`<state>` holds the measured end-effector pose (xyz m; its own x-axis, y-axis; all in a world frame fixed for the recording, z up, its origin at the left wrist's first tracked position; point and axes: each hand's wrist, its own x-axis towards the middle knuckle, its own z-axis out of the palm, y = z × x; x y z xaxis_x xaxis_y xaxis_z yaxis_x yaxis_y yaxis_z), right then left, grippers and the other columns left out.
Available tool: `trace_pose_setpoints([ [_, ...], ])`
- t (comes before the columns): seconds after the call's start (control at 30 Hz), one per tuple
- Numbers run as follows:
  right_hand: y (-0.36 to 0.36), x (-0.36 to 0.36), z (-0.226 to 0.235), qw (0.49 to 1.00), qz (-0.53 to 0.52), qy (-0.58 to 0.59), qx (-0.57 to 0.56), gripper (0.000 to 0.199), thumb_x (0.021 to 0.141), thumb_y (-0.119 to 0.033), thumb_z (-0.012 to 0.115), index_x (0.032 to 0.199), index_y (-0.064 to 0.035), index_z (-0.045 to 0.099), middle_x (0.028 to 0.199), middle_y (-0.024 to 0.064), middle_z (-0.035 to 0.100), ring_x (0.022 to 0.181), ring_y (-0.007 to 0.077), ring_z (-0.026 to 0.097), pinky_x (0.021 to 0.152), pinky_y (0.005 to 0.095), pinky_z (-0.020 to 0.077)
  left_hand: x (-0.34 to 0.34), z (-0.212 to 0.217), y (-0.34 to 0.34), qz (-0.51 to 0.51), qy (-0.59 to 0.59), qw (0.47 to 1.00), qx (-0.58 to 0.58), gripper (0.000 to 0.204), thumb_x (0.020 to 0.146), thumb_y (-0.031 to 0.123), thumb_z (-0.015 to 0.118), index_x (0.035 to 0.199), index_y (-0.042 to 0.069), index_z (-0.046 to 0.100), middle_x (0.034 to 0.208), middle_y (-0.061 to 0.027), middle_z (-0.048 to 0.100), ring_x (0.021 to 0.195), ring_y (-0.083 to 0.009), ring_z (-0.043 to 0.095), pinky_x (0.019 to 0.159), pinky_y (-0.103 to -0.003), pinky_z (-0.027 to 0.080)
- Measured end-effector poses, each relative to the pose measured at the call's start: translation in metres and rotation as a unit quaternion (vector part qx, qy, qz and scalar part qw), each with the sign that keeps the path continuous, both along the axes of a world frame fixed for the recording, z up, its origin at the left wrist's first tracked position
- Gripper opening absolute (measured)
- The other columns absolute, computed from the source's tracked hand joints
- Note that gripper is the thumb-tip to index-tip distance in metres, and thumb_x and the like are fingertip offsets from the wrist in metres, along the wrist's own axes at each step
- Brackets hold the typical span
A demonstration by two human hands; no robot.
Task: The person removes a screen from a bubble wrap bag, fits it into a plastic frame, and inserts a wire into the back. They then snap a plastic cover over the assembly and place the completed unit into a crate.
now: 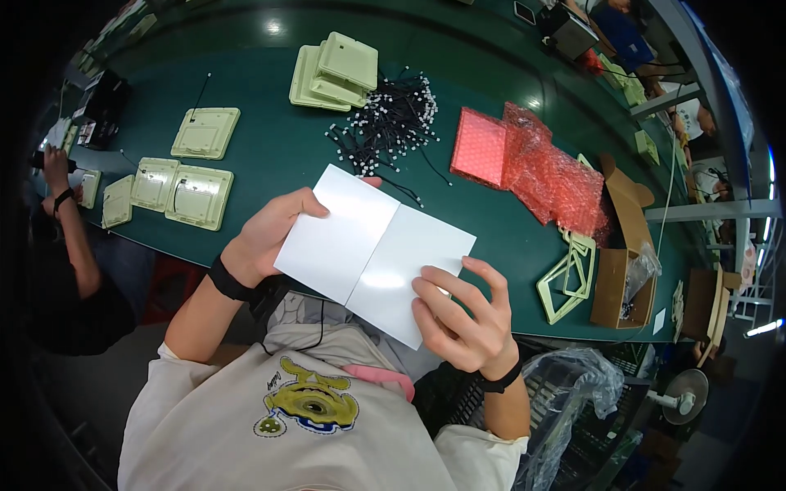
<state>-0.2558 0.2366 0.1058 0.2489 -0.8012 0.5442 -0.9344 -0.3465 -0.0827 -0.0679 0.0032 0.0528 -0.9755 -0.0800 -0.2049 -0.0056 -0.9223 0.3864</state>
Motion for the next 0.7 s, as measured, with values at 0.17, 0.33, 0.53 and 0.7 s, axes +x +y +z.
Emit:
trace_pose_setpoints([
  [0.17, 0.009, 0.002, -0.013, 0.999, -0.028, -0.011, -0.027, 0.025, 0.083, -0.003, 0.076, 0.106, -0.0111, 0.067, 0.112, 0.0067, 0.077, 0.107, 0.0285, 0.075, 0.103, 0.0565, 0.0503, 0.001, 0.005, 0.000, 0.006, -0.001, 1.000, -0.019, 0.069, 0.096, 0.015, 0.044, 0.164, 0.006, 0.032, 0.157, -0.0242, 0.048, 0.141, -0.0389, 0.055, 0.117, -0.050, 0.047],
  [0.33, 0.015, -0.003, -0.016, 0.998, -0.036, -0.048, -0.035, 0.026, 0.083, -0.002, 0.077, 0.104, -0.0108, 0.066, 0.111, 0.0079, 0.077, 0.106, 0.0300, 0.075, 0.104, 0.0574, 0.0500, 0.002, 0.011, -0.001, -0.010, 0.046, 0.999, 0.026, 0.074, 0.094, 0.016, 0.045, 0.166, 0.007, 0.027, 0.157, -0.0324, 0.044, 0.140, -0.0475, 0.053, 0.115, -0.059, 0.047],
  [0.53, 0.010, -0.028, -0.017, 0.973, 0.029, -0.227, 0.021, 0.033, 0.084, 0.004, 0.078, 0.114, -0.0041, 0.065, 0.117, 0.0142, 0.075, 0.110, 0.0287, 0.073, 0.103, 0.0530, 0.0521, -0.001, 0.003, -0.002, -0.039, 0.055, 0.998, 0.003, 0.077, 0.093, 0.017, 0.047, 0.166, 0.009, 0.026, 0.157, -0.0348, 0.043, 0.134, -0.0494, 0.056, 0.116, -0.062, 0.045],
  [0.7, -0.004, -0.017, -0.025, 0.809, -0.119, -0.560, 0.137, 0.041, 0.090, 0.007, 0.074, 0.129, 0.0016, 0.061, 0.120, 0.0142, 0.072, 0.111, 0.0261, 0.071, 0.102, 0.0430, 0.0544, 0.006, -0.003, 0.023, -0.050, 0.069, 0.996, 0.024, 0.081, 0.091, 0.019, 0.048, 0.167, 0.009, 0.025, 0.157, -0.0322, 0.044, 0.132, -0.0480, 0.057, 0.117, -0.065, 0.043],
])
